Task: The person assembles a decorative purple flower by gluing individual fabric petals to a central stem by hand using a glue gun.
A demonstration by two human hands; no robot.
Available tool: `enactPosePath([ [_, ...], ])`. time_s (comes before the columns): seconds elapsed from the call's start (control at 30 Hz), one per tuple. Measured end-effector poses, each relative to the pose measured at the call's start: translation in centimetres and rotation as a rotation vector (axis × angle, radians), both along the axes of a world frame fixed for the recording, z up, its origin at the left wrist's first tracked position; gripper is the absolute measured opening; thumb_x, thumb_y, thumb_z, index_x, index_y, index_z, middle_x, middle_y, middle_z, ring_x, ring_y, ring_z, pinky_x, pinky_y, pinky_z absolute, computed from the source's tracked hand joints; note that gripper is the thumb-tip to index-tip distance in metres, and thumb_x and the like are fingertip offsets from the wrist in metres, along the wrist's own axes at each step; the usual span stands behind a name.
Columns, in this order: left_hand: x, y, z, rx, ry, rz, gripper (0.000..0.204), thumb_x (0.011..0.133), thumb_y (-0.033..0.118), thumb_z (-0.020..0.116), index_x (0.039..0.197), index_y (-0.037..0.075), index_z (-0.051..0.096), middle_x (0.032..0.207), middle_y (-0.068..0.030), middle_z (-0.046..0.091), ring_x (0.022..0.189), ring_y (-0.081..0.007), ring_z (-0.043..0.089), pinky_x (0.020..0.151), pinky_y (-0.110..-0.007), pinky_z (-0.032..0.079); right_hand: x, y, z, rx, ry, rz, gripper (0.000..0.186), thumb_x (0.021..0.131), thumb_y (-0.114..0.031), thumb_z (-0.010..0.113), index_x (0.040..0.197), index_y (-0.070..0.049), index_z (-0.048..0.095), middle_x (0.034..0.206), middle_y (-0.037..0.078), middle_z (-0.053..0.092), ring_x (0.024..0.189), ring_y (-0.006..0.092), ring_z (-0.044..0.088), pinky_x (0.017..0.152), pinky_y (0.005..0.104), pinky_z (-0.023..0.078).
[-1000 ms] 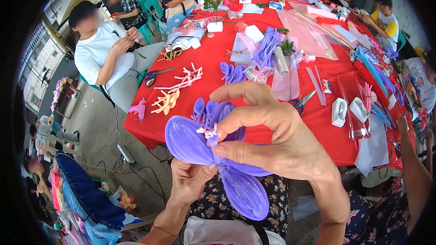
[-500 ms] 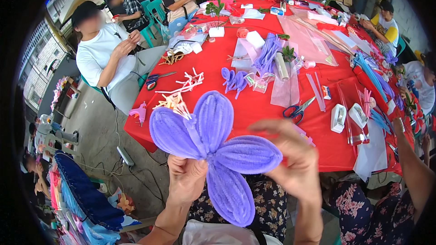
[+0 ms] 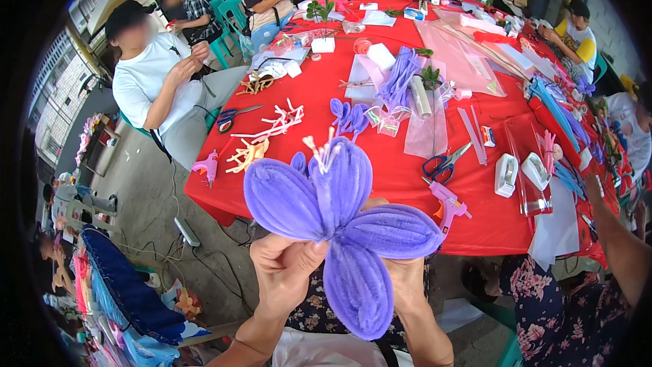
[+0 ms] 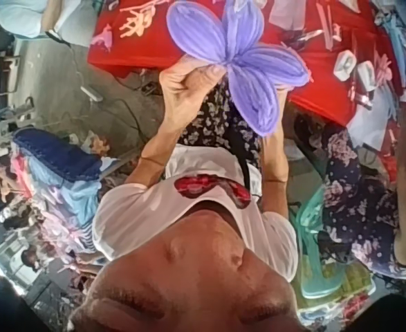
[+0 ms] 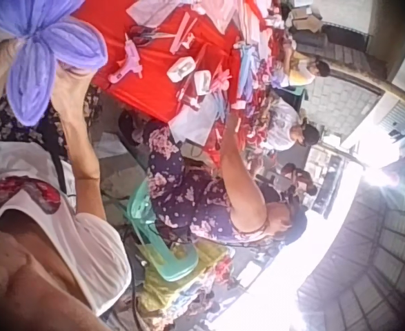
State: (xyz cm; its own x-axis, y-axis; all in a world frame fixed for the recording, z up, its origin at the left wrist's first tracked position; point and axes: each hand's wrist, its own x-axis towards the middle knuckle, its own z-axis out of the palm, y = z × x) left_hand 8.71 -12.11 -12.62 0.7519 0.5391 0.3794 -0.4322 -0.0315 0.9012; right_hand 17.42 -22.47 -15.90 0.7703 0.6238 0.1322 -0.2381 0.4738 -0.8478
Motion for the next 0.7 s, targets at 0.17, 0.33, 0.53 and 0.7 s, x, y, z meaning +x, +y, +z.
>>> enactPosePath([
  [0.17,-0.4,-0.1,0.4,0.132,0.004,0.069,0.017,0.076,-0.007,0.058,0.093,-0.006,0.059,0.092,-0.0137,0.060,0.085,-0.0169,0.057,0.073,-0.026,0.044,-0.8,0.9,-1.6,0.022,0.057,-0.004,0.027,0.076,-0.009,0.062,0.100,-0.001,0.052,0.093,0.008,0.053,0.084,0.0151,0.053,0.076,0.0284,0.045],
  [0.33,-0.6,-0.3,-0.1,0.182,-0.041,0.137,0.016,0.071,-0.008,0.061,0.087,-0.007,0.061,0.092,-0.0140,0.060,0.082,-0.0155,0.058,0.070,-0.025,0.044,-1.7,1.5,-0.9,0.204,0.262,0.031,0.030,0.076,-0.011,0.062,0.103,-0.001,0.050,0.093,0.008,0.054,0.084,0.0146,0.053,0.075,0.0277,0.045],
  [0.53,-1.3,-0.3,-1.3,0.249,-0.046,0.267,0.015,0.062,-0.010,0.059,0.076,-0.006,0.061,0.082,-0.0157,0.060,0.064,-0.0113,0.056,0.052,-0.022,0.041,-1.0,1.7,-1.4,0.155,0.151,0.105,0.033,0.074,-0.009,0.063,0.103,-0.001,0.050,0.093,0.008,0.054,0.083,0.0141,0.054,0.075,0.0265,0.045],
  [0.7,-1.8,-0.1,-0.6,0.374,0.008,0.314,0.016,0.062,-0.010,0.061,0.078,-0.006,0.062,0.081,-0.0155,0.060,0.062,-0.0126,0.056,0.052,-0.023,0.042,-0.5,2.3,-2.0,0.166,0.127,0.206,0.035,0.073,-0.007,0.065,0.104,-0.001,0.050,0.094,0.008,0.055,0.083,0.0136,0.054,0.074,0.0255,0.044],
])
